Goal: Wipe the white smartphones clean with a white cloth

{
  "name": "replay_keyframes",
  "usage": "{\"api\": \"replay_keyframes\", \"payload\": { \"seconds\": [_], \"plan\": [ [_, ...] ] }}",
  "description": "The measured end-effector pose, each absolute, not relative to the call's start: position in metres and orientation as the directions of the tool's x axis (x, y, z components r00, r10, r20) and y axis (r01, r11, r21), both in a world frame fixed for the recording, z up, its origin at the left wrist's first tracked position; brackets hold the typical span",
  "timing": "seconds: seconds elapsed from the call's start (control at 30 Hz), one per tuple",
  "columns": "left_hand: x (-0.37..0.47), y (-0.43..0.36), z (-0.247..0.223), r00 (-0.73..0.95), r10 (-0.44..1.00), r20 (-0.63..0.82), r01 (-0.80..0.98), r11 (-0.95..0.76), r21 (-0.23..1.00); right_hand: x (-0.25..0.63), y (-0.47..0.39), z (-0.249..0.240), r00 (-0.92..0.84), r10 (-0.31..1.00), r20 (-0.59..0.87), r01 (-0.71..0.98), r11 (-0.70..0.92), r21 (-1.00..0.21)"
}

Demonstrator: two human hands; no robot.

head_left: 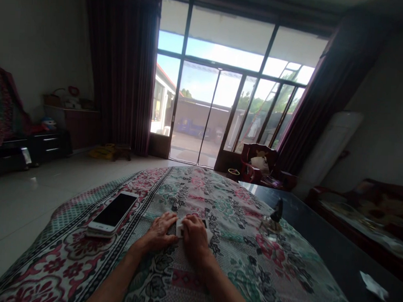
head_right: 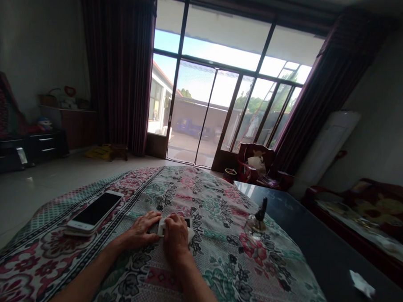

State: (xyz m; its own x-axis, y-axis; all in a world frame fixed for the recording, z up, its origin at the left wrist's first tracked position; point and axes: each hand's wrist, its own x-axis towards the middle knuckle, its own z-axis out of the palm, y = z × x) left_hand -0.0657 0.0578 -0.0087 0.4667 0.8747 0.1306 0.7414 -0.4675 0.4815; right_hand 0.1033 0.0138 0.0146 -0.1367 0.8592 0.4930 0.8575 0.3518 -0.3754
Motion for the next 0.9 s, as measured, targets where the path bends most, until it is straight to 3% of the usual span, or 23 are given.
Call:
{"api": "replay_keyframes", "payload": {
  "seconds": [0.53,0.77,0.9],
  "plan": [
    [-0.067,0.062,-0.017,0.462,0.872,0.160,0.732,-0.477,0.487,0.115,-0.014,0.015,-0.233,0.853,0.468,0.836,0.421,-0.351],
    [-0.064,0.053,-0.001,0.447,0.888,0.107,0.769,-0.442,0.462,0.152,-0.013,0.011,0.004,0.862,0.506,0.858,0.257,-0.444],
    [-0.054,0.046,-0.003,0.391,0.901,0.190,0.773,-0.433,0.463,0.166,-0.005,0.007,0.104,0.844,0.526,0.848,0.201,-0.490]
  ]
}}
